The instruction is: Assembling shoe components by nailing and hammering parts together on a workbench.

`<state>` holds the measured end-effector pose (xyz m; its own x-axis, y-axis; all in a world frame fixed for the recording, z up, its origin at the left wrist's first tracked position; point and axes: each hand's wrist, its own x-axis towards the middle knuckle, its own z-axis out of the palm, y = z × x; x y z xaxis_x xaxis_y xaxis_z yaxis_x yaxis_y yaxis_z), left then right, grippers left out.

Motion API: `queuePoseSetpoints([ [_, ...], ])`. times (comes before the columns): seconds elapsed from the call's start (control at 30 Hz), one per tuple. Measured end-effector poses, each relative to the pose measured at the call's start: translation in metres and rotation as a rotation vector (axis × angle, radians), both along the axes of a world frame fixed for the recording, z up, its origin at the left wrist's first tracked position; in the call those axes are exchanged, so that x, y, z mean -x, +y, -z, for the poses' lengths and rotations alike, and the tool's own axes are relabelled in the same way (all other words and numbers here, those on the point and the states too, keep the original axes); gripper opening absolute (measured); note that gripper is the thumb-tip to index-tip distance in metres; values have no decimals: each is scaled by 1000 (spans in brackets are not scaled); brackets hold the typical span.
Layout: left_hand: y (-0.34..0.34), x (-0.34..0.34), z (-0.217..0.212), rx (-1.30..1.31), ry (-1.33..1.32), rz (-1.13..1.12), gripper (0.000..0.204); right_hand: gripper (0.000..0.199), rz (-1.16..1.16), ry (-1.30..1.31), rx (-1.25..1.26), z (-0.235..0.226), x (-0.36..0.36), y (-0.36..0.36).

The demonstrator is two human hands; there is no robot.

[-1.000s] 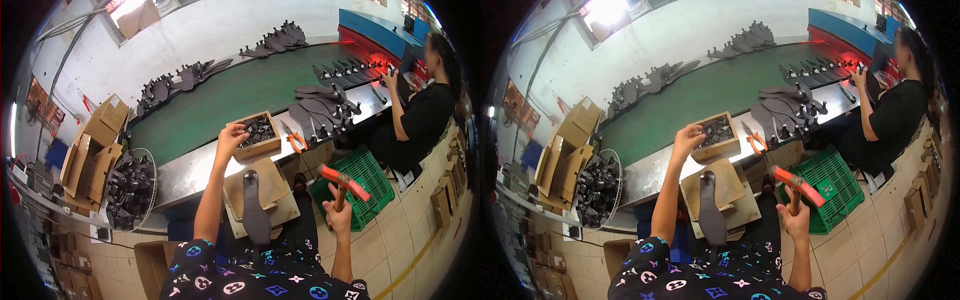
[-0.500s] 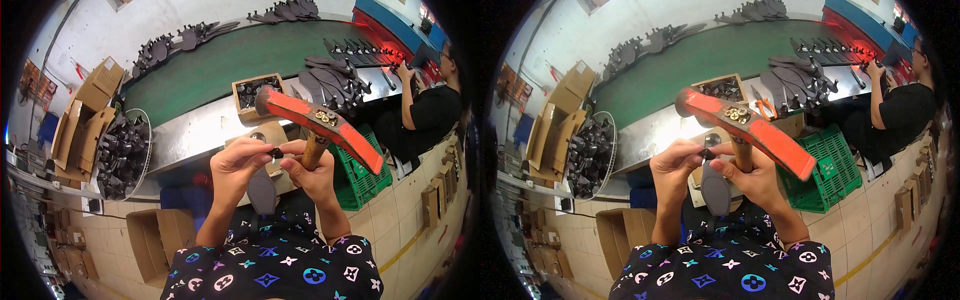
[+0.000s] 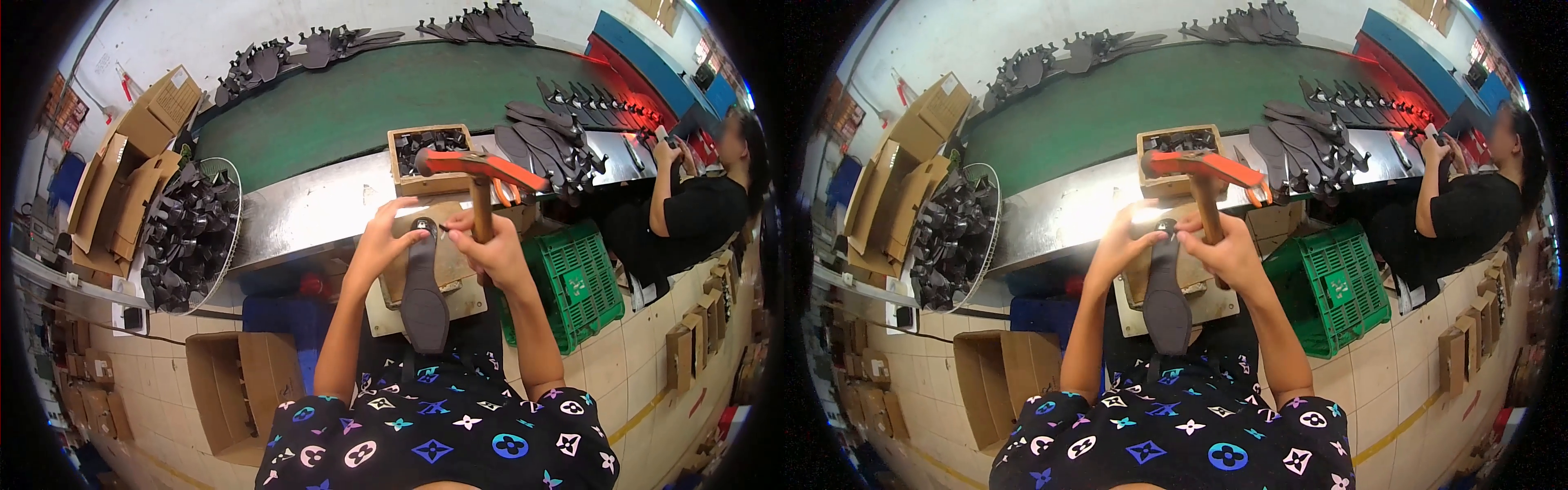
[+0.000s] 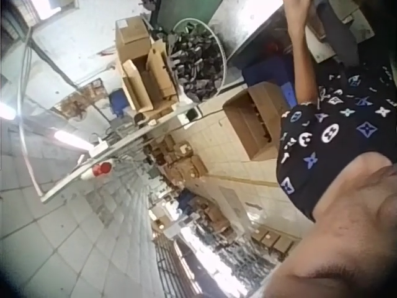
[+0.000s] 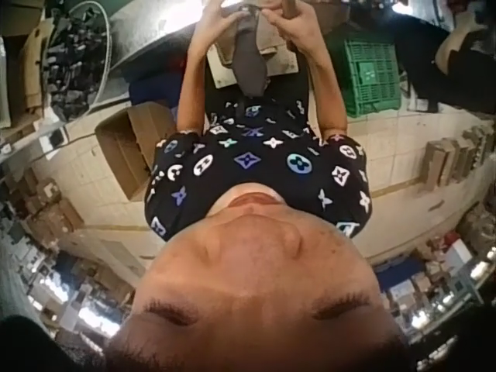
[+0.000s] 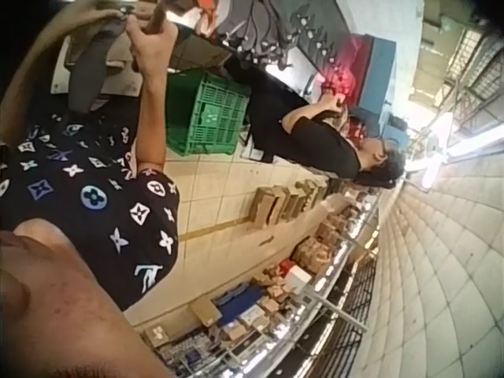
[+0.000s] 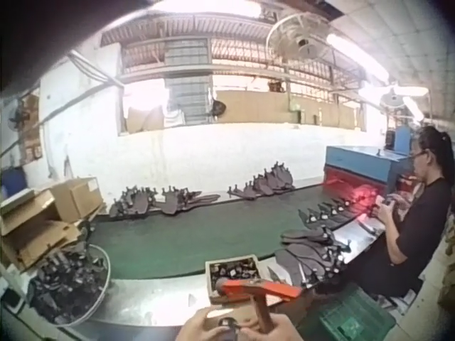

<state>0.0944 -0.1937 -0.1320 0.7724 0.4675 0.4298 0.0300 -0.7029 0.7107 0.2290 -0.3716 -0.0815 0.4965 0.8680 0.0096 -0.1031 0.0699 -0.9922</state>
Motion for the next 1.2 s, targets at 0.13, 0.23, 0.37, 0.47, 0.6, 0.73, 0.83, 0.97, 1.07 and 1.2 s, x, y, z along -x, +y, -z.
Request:
queuePoseSetpoints([
  [0.13, 6, -12, 31, 124, -38, 95, 34, 17, -33, -235, -14, 30, -17, 33],
  [0.23, -5, -4, 32, 235, -54, 32, 25, 22, -64, -370, -14, 46, -19, 45],
  [0.37, -7, 0, 32, 261, -61, -11, 26, 21, -100, -501, -18, 57, -22, 49],
  [0.47, -4, 3, 40, 232, -85, -16, 26, 24, -95, -609, -44, 49, -17, 51],
  [0.6, -3, 2, 43, 248, -113, 1, 27, 23, -123, -682, -65, 43, -16, 52],
  [0.73, -6, 4, 28, 234, -51, -9, 26, 20, -121, -757, -53, 39, -14, 49],
  [0.83, -10, 4, 22, 253, -43, -27, 26, 19, -118, -838, -116, 36, -9, 45],
  [0.97, -8, 4, 32, 342, -40, -55, 29, 16, -2, -852, -32, 34, 1, 38],
  [1.07, 1, 3, 44, 413, -90, 48, 31, 22, 82, -710, -36, 12, 22, 23],
  [1.2, 3, 6, 41, 544, -55, 117, 28, 30, 136, -549, 131, -13, 38, -21],
])
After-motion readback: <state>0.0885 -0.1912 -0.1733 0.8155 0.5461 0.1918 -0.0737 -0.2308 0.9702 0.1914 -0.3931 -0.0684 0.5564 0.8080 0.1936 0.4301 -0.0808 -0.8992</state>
